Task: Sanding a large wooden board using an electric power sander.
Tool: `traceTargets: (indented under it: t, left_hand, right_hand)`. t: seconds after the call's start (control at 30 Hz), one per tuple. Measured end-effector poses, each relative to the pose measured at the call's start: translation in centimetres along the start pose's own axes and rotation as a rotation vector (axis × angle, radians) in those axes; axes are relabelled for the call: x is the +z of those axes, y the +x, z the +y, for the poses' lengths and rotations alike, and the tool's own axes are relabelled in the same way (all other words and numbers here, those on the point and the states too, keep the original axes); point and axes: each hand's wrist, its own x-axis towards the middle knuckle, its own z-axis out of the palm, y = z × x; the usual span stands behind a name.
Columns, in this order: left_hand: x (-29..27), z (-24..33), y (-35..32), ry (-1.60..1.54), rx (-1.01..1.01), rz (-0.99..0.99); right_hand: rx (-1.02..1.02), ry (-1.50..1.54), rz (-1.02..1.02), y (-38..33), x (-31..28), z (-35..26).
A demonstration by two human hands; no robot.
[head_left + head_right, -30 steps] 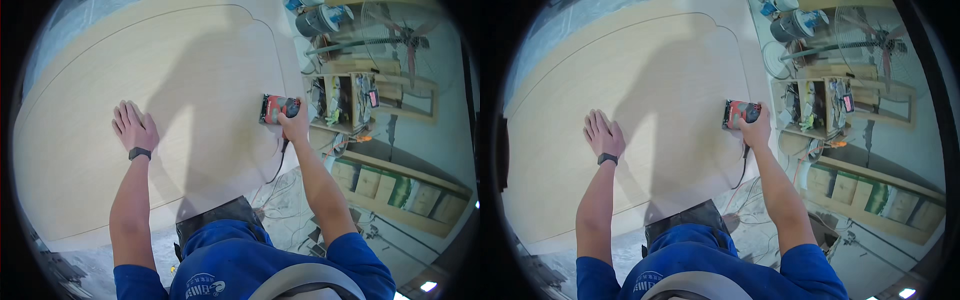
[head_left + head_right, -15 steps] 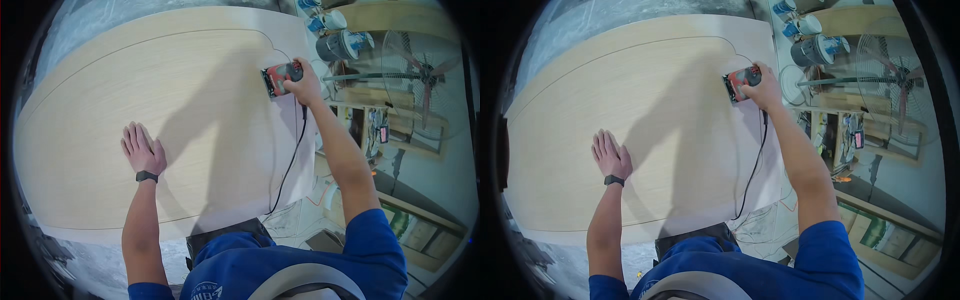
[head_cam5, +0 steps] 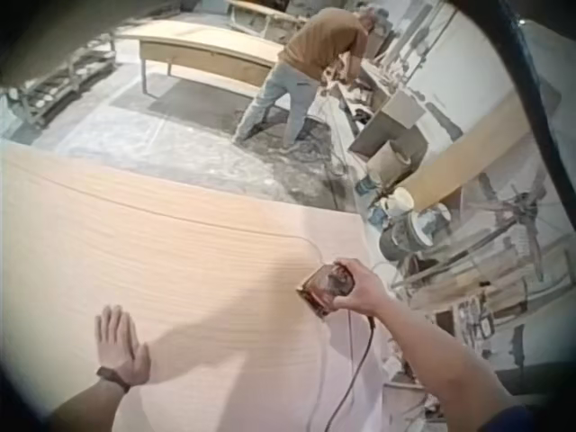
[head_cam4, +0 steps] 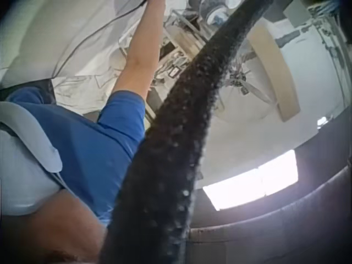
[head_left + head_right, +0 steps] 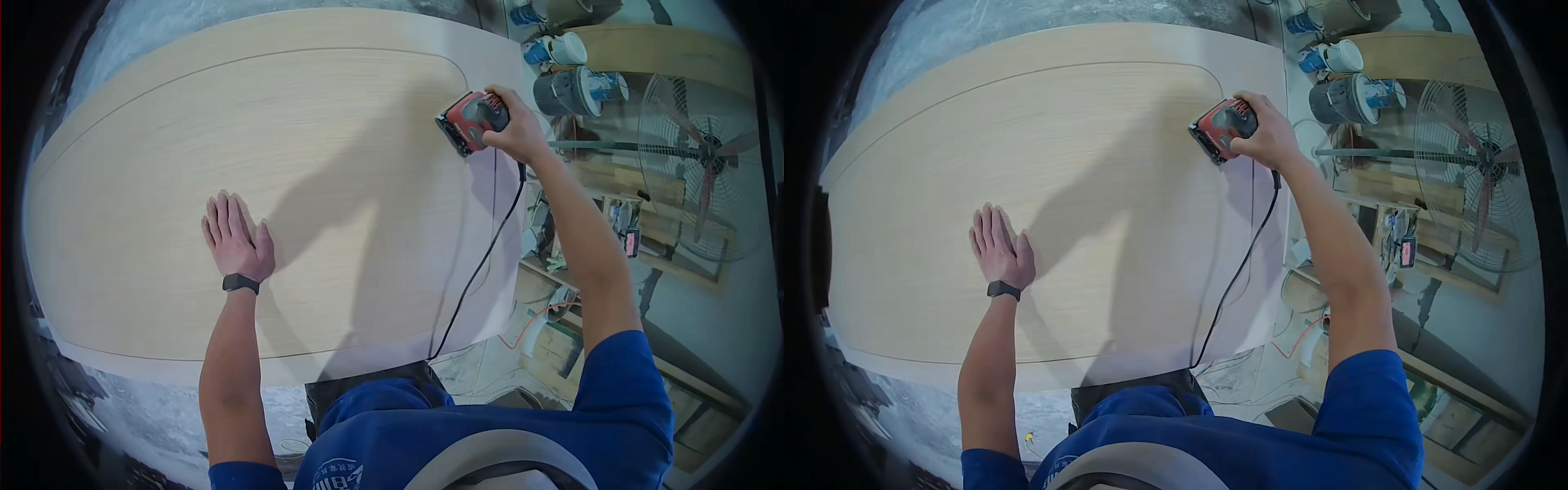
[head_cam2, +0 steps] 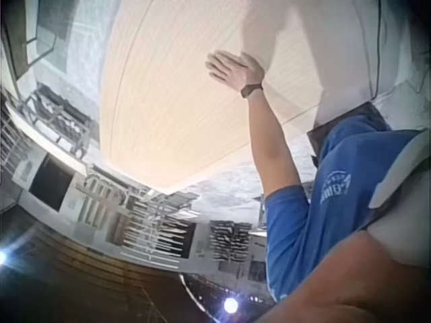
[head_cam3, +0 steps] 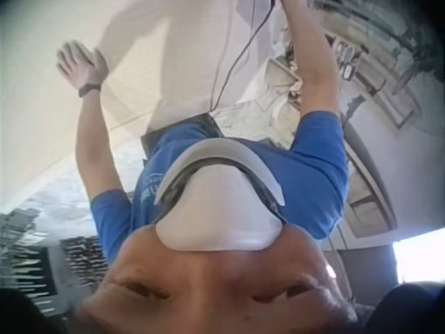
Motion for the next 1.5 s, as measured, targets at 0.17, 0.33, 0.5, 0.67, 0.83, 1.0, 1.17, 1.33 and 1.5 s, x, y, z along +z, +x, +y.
traceTargets:
  t: [0.17,0.33,0.5,0.67,0.83,1.0,1.17,1.33,1.5]
  left_hand:
    - [0.0,0.1,0.2,0.009,0.008,0.007]
    - [-0.1,0.2,0.1,0.009,0.006,0.006]
    - [-0.3,0.4,0.0,-0.002,0.000,-0.020]
    - [-0.4,0.5,-0.2,-0.005,0.001,-0.025]
    - [-0.6,0.8,-0.6,-0.022,0.004,-0.024]
    - [-0.7,1.1,-0.7,-0.032,-0.026,-0.047]
    - [-0.6,1.2,-0.9,-0.041,-0.028,-0.071]
    - [-0.6,1.3,-1.1,-0.035,-0.034,-0.081]
    - [-0.4,1.2,-0.9,-0.043,-0.023,-0.072]
  right_hand:
    - [-0.038,0.006,-0.050,0.7,0.0,-0.3]
    - [0.138,0.010,0.043,0.8,1.8,-2.5]
    - [0.367,-0.021,0.146,1.7,2.7,-5.3]
    - [0.449,-0.054,0.130,4.3,3.3,-5.8]
    - [0.414,-0.035,0.109,6.3,2.9,-5.4]
    - [0.205,-0.022,0.037,7.1,2.1,-4.9]
    - [-0.081,-0.044,-0.082,7.9,2.1,-5.9]
    - [-0.168,-0.010,-0.100,8.4,2.5,-7.4]
    - [-0.053,-0.034,-0.029,7.7,2.1,-5.4]
